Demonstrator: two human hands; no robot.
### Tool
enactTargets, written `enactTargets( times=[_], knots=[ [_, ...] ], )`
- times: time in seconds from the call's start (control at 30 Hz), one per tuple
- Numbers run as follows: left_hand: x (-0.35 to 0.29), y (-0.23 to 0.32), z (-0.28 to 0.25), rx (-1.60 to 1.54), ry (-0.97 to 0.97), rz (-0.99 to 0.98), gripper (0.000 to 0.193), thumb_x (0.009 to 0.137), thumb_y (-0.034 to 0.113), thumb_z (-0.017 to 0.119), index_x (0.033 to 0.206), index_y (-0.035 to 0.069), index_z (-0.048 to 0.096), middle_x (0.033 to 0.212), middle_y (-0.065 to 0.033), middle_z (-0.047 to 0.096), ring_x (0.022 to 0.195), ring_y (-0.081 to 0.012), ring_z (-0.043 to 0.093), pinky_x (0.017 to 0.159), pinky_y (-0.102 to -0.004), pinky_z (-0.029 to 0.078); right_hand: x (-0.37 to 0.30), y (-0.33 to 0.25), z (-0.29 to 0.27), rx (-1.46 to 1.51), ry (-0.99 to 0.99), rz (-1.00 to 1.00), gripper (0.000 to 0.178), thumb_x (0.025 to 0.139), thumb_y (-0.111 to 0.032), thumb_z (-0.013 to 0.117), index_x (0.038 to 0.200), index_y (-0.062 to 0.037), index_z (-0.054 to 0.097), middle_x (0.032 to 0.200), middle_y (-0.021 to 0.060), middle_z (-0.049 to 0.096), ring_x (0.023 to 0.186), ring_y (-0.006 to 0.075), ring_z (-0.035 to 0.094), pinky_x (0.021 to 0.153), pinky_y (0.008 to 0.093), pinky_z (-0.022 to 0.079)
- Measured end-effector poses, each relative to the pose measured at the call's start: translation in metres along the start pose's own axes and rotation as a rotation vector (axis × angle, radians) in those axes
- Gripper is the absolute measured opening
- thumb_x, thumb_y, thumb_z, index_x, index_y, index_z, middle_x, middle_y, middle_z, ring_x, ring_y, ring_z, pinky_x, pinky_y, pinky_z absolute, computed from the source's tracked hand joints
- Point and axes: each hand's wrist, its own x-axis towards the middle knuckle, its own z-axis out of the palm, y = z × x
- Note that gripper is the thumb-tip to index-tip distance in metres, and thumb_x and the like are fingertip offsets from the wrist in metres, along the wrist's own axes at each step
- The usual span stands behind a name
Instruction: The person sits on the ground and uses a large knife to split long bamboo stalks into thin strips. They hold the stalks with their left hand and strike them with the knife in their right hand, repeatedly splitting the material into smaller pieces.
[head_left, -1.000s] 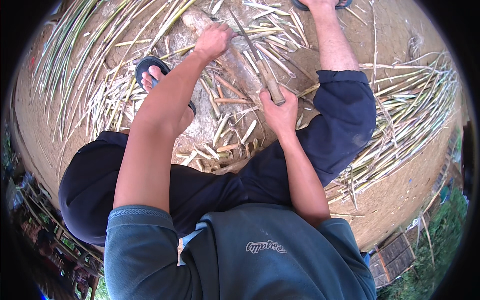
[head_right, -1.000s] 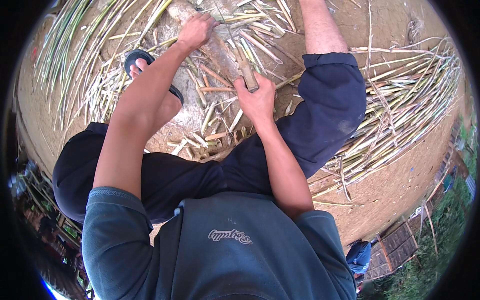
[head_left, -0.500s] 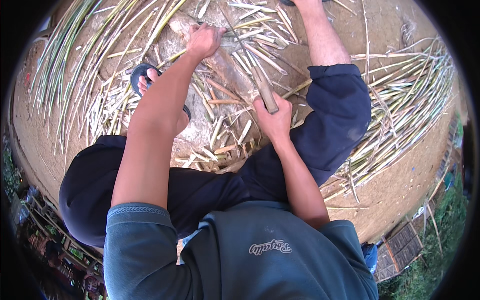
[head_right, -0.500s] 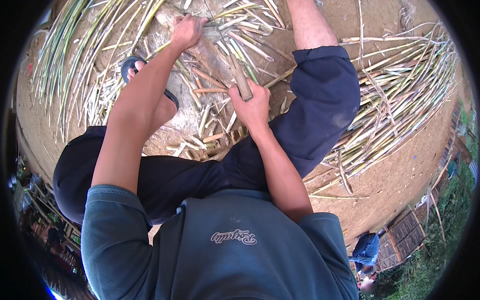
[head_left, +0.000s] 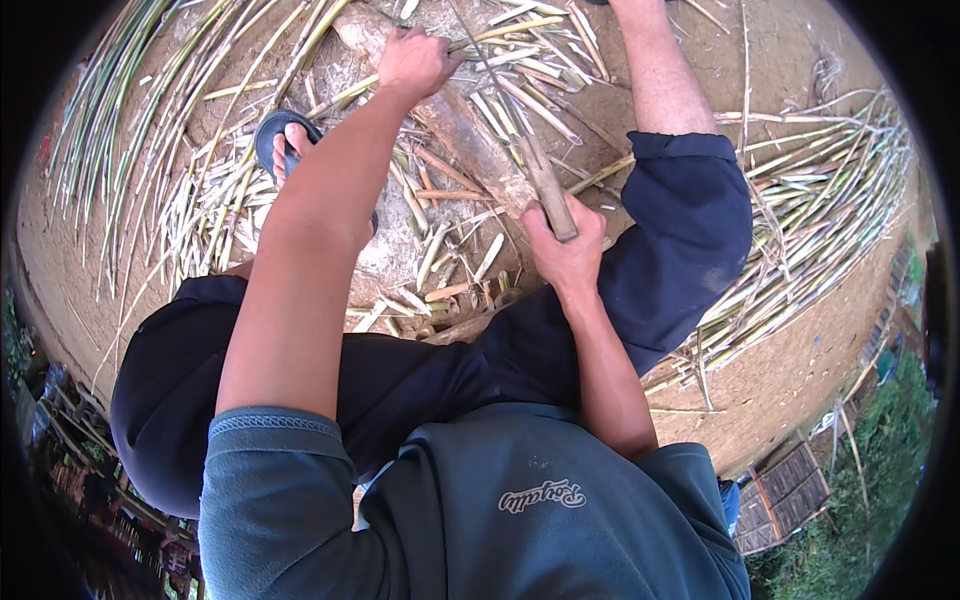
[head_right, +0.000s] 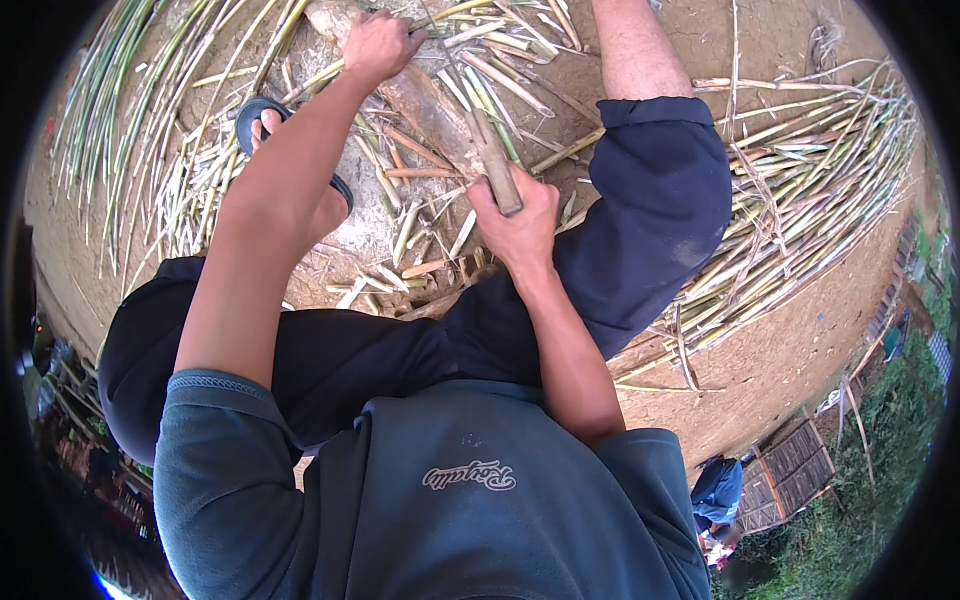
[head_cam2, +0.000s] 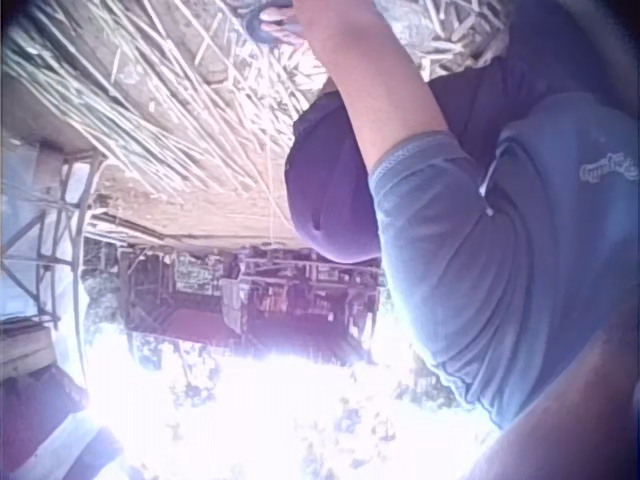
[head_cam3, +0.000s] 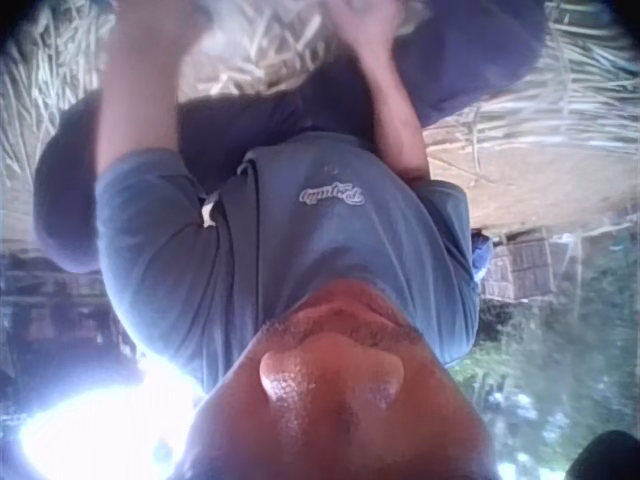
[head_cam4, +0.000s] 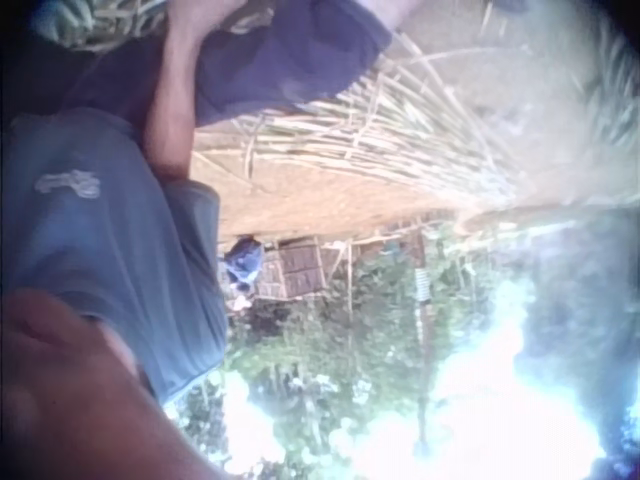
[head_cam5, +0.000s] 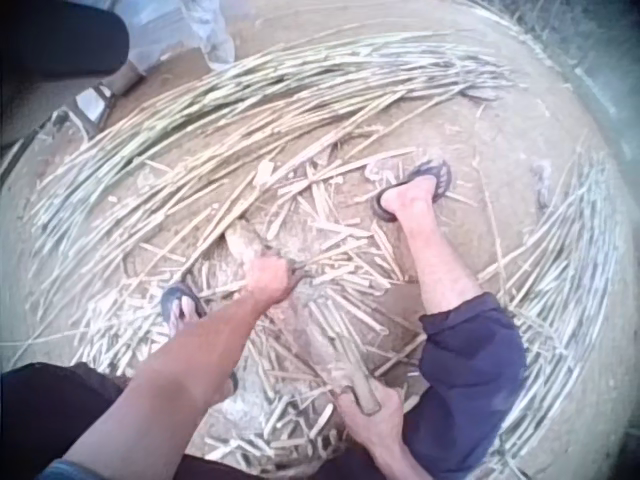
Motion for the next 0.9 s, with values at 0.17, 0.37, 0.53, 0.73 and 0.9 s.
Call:
enactTargets(
  times=[0.17,0.37,0.53,0.73,0.9],
  knots=[
    [0.001,0.004,0.002,-0.028,0.013,-0.032,0.046,0.098,0.049,0.049,0.095,0.011,0.074,0.093,-0.0105,0.073,0.105,-0.0234,0.062,0.099,-0.0421,0.039,-0.003,-0.002,-0.005,0.017,0.008,0.025,0.018,0.077,-0.013,0.067,0.071,0.002,0.06,0.051,0.0079,0.047,0.048,0.0087,0.044,0.049,0.0306,0.04],
    [0.009,0.01,-0.006,-0.039,-0.05,-0.136,0.044,0.095,0.048,0.053,0.091,0.01,0.075,0.088,-0.011,0.073,0.103,-0.0235,0.063,0.096,-0.0411,0.04,-0.002,-0.011,-0.01,-0.05,-0.024,0.038,0.018,0.077,-0.014,0.067,0.069,0.0008,0.06,0.051,0.0067,0.048,0.048,0.0083,0.045,0.05,0.0301,0.042],
    [0.008,0.012,-0.005,-0.086,-0.021,-0.14,0.041,0.092,0.047,0.057,0.086,0.01,0.076,0.088,-0.012,0.073,0.1,-0.0247,0.066,0.097,-0.0405,0.041,0.002,-0.002,-0.007,0.002,-0.018,0.045,0.018,0.077,-0.014,0.067,0.069,0.0007,0.059,0.051,0.0064,0.047,0.049,0.0078,0.045,0.05,0.0303,0.042],
    [0.013,0.009,-0.001,-0.115,-0.025,-0.164,0.04,0.091,0.046,0.057,0.085,0.011,0.076,0.089,-0.0125,0.073,0.095,-0.0255,0.068,0.096,-0.0412,0.042,-0.012,-0.016,-0.017,-0.009,-0.037,0.091,0.015,0.078,-0.012,0.066,0.072,0.0005,0.06,0.058,0.0004,0.051,0.056,0.0056,0.047,0.053,0.0267,0.041],
    [0.013,0.008,-0.009,-0.074,-0.057,-0.195,0.038,0.09,0.045,0.058,0.09,0.011,0.076,0.089,-0.0129,0.073,0.097,-0.0252,0.067,0.095,-0.0418,0.042,-0.011,-0.005,-0.015,0.033,-0.015,0.044,0.017,0.077,-0.014,0.067,0.072,0.0008,0.061,0.053,0.0059,0.05,0.049,0.0075,0.045,0.05,0.0298,0.041]
  ],
)
